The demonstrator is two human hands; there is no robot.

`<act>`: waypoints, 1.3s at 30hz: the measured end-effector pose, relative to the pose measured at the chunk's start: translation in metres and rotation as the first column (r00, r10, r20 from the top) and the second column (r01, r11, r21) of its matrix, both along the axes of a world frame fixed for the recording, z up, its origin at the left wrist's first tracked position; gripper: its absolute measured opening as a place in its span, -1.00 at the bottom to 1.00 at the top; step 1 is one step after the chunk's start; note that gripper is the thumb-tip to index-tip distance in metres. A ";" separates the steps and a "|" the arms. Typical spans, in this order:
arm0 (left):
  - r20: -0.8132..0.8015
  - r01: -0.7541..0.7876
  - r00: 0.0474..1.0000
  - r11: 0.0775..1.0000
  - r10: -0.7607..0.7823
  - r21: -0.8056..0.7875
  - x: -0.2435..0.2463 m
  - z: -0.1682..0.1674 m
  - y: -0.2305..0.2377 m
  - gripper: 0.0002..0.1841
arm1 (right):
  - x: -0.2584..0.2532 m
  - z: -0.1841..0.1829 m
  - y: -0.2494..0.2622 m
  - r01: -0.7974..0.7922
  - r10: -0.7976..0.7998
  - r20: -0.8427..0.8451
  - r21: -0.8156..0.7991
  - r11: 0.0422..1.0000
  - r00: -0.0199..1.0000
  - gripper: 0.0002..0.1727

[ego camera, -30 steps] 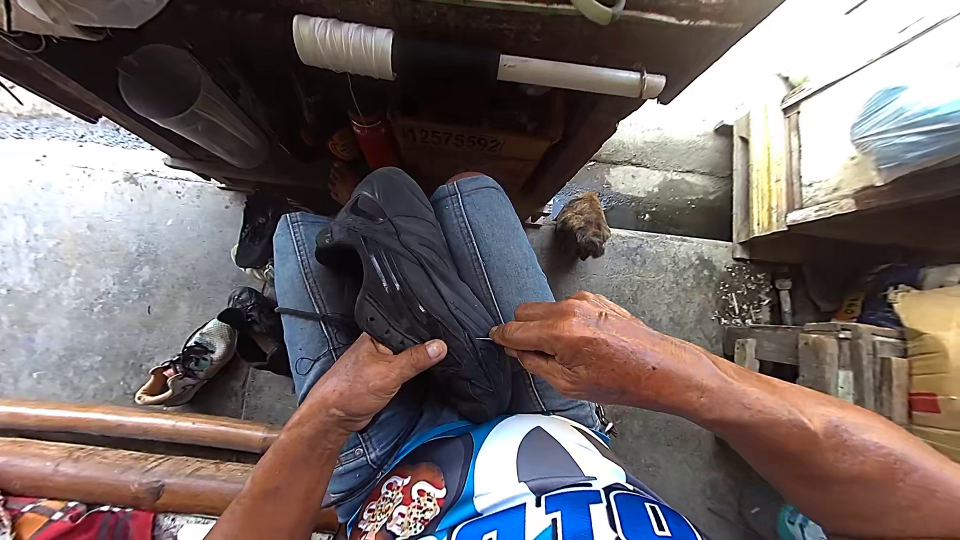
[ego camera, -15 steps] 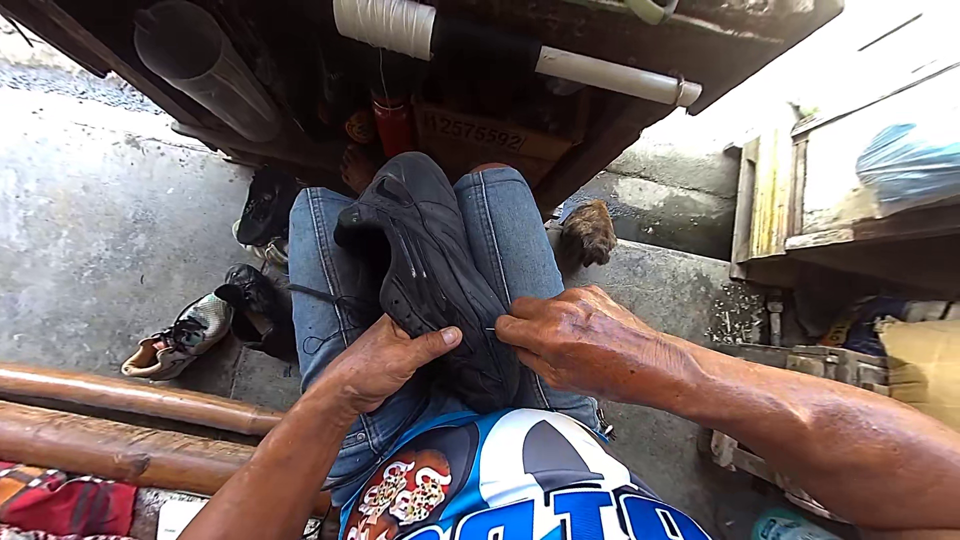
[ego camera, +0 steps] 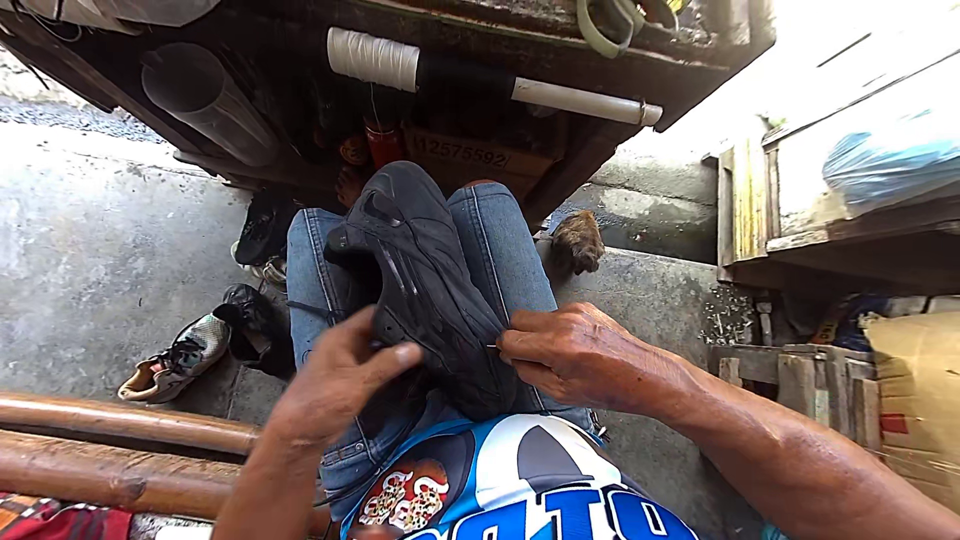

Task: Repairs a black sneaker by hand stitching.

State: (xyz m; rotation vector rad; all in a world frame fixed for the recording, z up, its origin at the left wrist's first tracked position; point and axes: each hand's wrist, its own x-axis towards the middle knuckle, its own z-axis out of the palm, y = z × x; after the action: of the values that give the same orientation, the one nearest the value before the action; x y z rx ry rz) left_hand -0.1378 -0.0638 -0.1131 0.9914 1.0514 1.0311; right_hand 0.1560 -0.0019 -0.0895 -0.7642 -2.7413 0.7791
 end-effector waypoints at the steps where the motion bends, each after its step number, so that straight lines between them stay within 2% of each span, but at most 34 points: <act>1: 0.011 -0.037 0.999 0.999 0.037 0.029 -0.017 0.002 -0.002 -0.66 | 0.003 -0.002 -0.001 0.020 -0.020 -0.008 -0.005 1.000 1.000 -0.78; 5: 0.221 -0.270 0.942 0.961 0.253 0.049 -0.088 0.006 -0.010 -0.79 | 0.010 -0.010 -0.002 0.069 -0.073 -0.058 -0.067 0.995 0.996 -0.75; 7: 0.220 -0.334 0.922 0.942 0.320 0.030 -0.102 0.004 -0.012 -0.81 | 0.010 -0.011 -0.002 0.075 -0.080 -0.066 -0.067 0.995 0.995 -0.75; 8: 0.142 -0.359 0.926 0.933 0.351 0.034 -0.104 0.002 -0.012 -0.83 | 0.009 -0.011 -0.003 0.078 -0.082 -0.066 -0.065 0.995 0.994 -0.75; 9: -0.040 -0.392 0.918 0.917 0.395 0.073 -0.104 -0.001 -0.011 -0.87 | 0.009 -0.012 -0.003 0.081 -0.085 -0.063 -0.065 0.995 0.994 -0.75; 10: -0.325 -0.408 0.837 0.898 0.440 0.163 -0.103 -0.002 -0.010 -0.90 | 0.010 -0.011 -0.004 0.084 -0.088 -0.058 -0.067 0.994 0.994 -0.75; 11: -0.616 -0.370 0.650 0.893 0.446 0.256 -0.100 -0.002 -0.009 -0.83 | 0.010 -0.011 -0.004 0.086 -0.089 -0.051 -0.069 0.994 0.995 -0.75; 12: -0.790 -0.291 0.457 0.908 0.408 0.301 -0.094 0.003 -0.008 -0.71 | 0.010 -0.011 -0.004 0.089 -0.092 -0.046 -0.066 0.994 0.995 -0.75; 13: -0.856 -0.195 0.355 0.925 0.376 0.325 -0.082 0.011 -0.006 -0.62 | 0.010 -0.011 -0.005 0.092 -0.095 -0.045 -0.063 0.994 0.994 -0.75; 14: -0.872 -0.092 0.337 0.934 0.356 0.346 -0.066 0.019 -0.004 -0.60 | 0.010 -0.010 -0.005 0.093 -0.095 -0.043 -0.061 0.994 0.995 -0.75; 15: -0.855 0.006 0.404 0.934 0.325 0.358 -0.047 0.023 -0.002 -0.63 | 0.009 -0.010 -0.004 0.090 -0.092 -0.040 -0.061 0.994 0.995 -0.75; 17: -0.778 0.183 0.611 0.930 0.147 0.319 -0.012 0.017 0.004 -0.74 | 0.008 -0.009 -0.004 0.079 -0.081 -0.034 -0.060 0.995 0.996 -0.75; 18: -0.764 0.262 0.644 0.927 0.040 0.270 0.001 0.009 0.008 -0.77 | 0.008 -0.010 -0.005 0.077 -0.079 -0.034 -0.057 0.995 0.996 -0.75; 22: -0.857 0.463 0.482 0.883 -0.180 0.075 0.021 -0.002 0.019 -0.76 | 0.009 -0.011 -0.006 0.090 -0.092 -0.031 -0.059 0.994 0.995 -0.75; 24: -0.849 0.483 0.483 0.874 -0.214 0.055 0.019 -0.001 0.022 -0.77 | 0.011 -0.013 -0.005 0.092 -0.095 -0.045 -0.066 0.994 0.994 -0.76; 27: -0.829 0.495 0.523 0.863 -0.198 0.106 0.016 -0.002 0.021 -0.77 | 0.011 -0.016 -0.005 0.095 -0.099 -0.065 -0.056 0.994 0.993 -0.76; 30: -0.767 0.499 0.607 0.851 -0.210 0.162 0.007 0.002 0.021 -0.76 | 0.011 -0.021 -0.004 0.104 -0.107 -0.094 -0.041 0.994 0.990 -0.75; 34: -0.479 0.484 0.804 0.856 -0.353 0.182 -0.024 0.020 0.023 -0.77 | 0.013 -0.026 -0.005 0.134 -0.138 -0.133 -0.038 0.990 0.982 -0.74; 35: -0.358 0.466 0.857 0.854 -0.371 0.232 -0.034 0.021 0.021 -0.76 | 0.014 -0.028 -0.005 0.142 -0.145 -0.144 -0.036 0.989 0.979 -0.73; 37: -0.016 0.356 0.928 0.877 -0.371 0.322 -0.044 0.017 0.016 -0.76 | 0.013 -0.031 -0.005 0.153 -0.155 -0.169 -0.026 0.988 0.973 -0.73; 39: 0.337 0.227 0.884 0.928 -0.324 0.296 -0.038 0.012 0.010 -0.78 | 0.013 -0.033 -0.005 0.160 -0.158 -0.183 -0.003 0.987 0.970 -0.71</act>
State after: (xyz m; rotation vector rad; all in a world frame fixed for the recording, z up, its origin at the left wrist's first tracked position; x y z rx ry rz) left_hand -0.1753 -0.0534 -0.1011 1.0535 0.4474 1.0769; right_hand 0.1689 -0.0069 -0.1227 -0.8522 -2.4856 0.7584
